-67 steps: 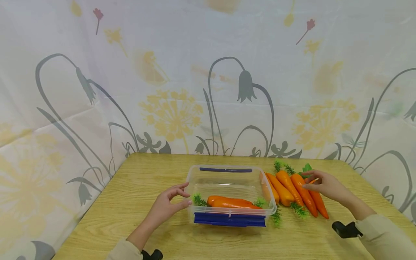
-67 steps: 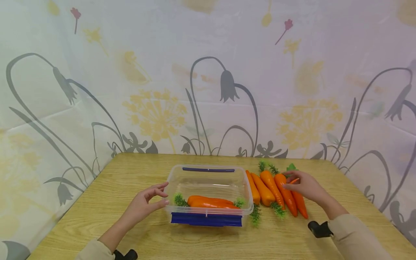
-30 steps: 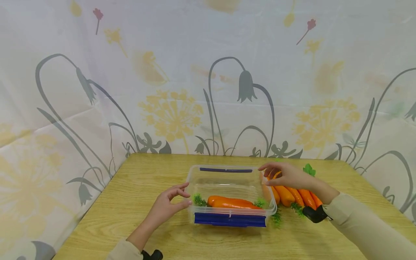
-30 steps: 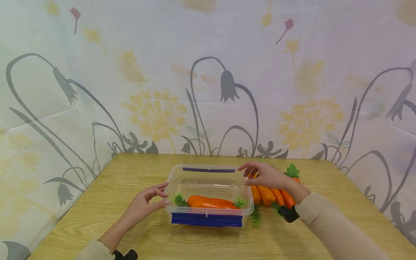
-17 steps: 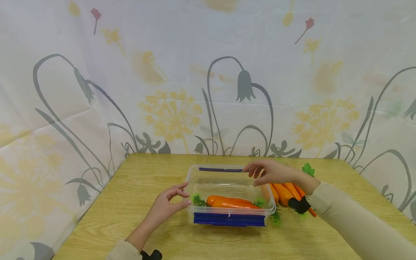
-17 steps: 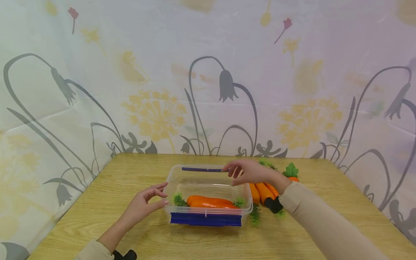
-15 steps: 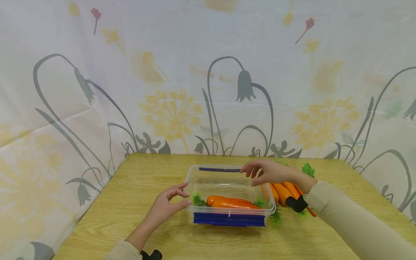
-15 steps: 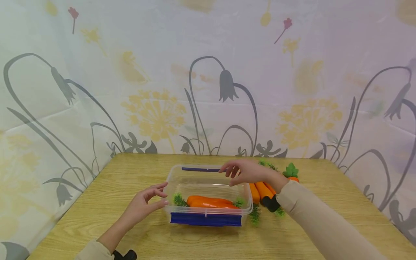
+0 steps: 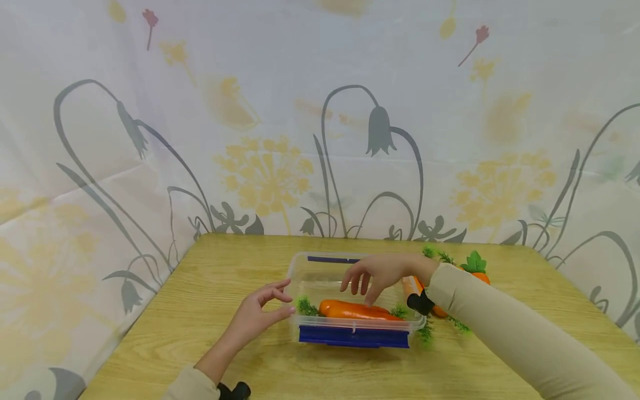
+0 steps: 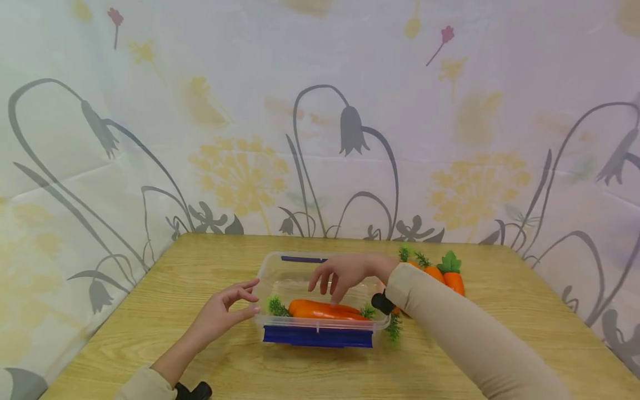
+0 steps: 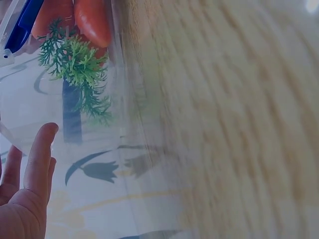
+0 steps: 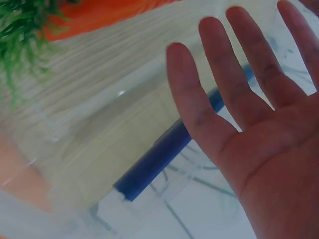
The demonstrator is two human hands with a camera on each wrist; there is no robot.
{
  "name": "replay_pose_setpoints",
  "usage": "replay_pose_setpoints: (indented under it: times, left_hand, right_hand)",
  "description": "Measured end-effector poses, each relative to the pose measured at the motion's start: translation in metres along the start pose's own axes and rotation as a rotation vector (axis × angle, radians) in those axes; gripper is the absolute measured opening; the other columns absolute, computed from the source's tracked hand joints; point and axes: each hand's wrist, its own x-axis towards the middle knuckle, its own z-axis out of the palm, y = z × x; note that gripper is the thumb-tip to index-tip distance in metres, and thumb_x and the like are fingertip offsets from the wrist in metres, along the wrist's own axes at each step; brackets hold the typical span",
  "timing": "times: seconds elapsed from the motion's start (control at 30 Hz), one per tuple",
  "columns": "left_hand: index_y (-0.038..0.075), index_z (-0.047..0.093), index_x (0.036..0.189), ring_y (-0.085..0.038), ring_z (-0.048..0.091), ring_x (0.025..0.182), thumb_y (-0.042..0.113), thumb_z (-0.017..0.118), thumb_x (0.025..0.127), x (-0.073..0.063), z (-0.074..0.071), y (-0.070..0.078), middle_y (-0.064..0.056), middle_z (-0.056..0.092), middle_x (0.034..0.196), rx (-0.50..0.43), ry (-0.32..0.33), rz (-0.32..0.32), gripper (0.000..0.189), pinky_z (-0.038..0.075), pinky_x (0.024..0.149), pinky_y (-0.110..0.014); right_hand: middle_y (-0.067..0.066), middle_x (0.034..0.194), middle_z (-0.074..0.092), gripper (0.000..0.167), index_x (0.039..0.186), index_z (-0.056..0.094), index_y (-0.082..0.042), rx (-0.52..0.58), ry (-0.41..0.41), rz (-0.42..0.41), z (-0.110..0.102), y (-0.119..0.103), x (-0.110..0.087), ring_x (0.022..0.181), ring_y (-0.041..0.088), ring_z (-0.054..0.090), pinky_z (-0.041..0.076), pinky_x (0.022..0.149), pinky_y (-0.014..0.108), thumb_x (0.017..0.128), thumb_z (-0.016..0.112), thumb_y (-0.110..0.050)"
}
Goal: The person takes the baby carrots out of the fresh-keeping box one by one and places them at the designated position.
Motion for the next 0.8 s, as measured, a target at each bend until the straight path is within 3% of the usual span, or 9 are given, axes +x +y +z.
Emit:
replay_pose_setpoints:
  times: [0.2, 0.33, 0.43, 0.63, 0.8]
  left_hand:
    - [0.003, 0.068, 0.095, -0.029, 0.037, 0.130, 0.016, 0.072, 0.082, 0.000, -0.001, 0.001, -0.005, 0.050, 0.135, -0.005, -0.013, 0.015, 0.019, 0.026, 0.106, -0.051]
    - [0.003, 0.068, 0.096, -0.028, 0.037, 0.130, 0.015, 0.071, 0.083, -0.001, -0.001, 0.004, -0.005, 0.050, 0.135, -0.016, -0.017, 0.015, 0.017, 0.026, 0.106, -0.052]
    - [0.003, 0.067, 0.096, -0.029, 0.037, 0.130, 0.014, 0.071, 0.083, -0.002, -0.001, 0.005, -0.006, 0.049, 0.136, -0.016, -0.016, 0.018, 0.017, 0.027, 0.105, -0.052]
    - [0.003, 0.067, 0.096, -0.029, 0.037, 0.130, 0.015, 0.071, 0.083, -0.001, 0.000, 0.004, -0.005, 0.049, 0.136, -0.010, -0.015, 0.006, 0.018, 0.026, 0.105, -0.052]
    - [0.004, 0.068, 0.095, -0.028, 0.036, 0.130, 0.020, 0.073, 0.082, 0.000, -0.001, 0.001, -0.001, 0.050, 0.135, 0.006, -0.004, -0.006, 0.022, 0.026, 0.106, -0.051]
  right_hand:
    - [0.001, 0.112, 0.054, 0.055, 0.131, 0.049, -0.018, 0.095, -0.189, 0.067, 0.005, -0.002, 0.020, 0.098, 0.019, 0.059, 0.051, 0.078, 0.027, 0.083, 0.069, -0.002]
    - [0.004, 0.112, 0.054, 0.064, 0.137, 0.042, -0.018, 0.155, -0.305, 0.045, 0.008, 0.000, 0.028, 0.094, 0.017, 0.057, 0.053, 0.072, 0.027, 0.082, 0.067, 0.003]
    - [0.005, 0.110, 0.055, 0.068, 0.139, 0.040, -0.019, 0.184, -0.364, 0.038, 0.009, 0.001, 0.031, 0.081, 0.016, 0.057, 0.052, 0.066, 0.027, 0.082, 0.066, 0.005]
    - [0.003, 0.109, 0.056, 0.070, 0.139, 0.039, -0.024, 0.188, -0.393, 0.072, 0.008, 0.000, 0.030, 0.070, 0.015, 0.055, 0.051, 0.061, 0.029, 0.082, 0.065, 0.007]
    - [0.002, 0.113, 0.052, 0.070, 0.138, 0.038, -0.024, 0.127, -0.348, 0.074, 0.008, -0.005, 0.023, 0.083, 0.017, 0.059, 0.054, 0.066, 0.029, 0.082, 0.066, 0.006]
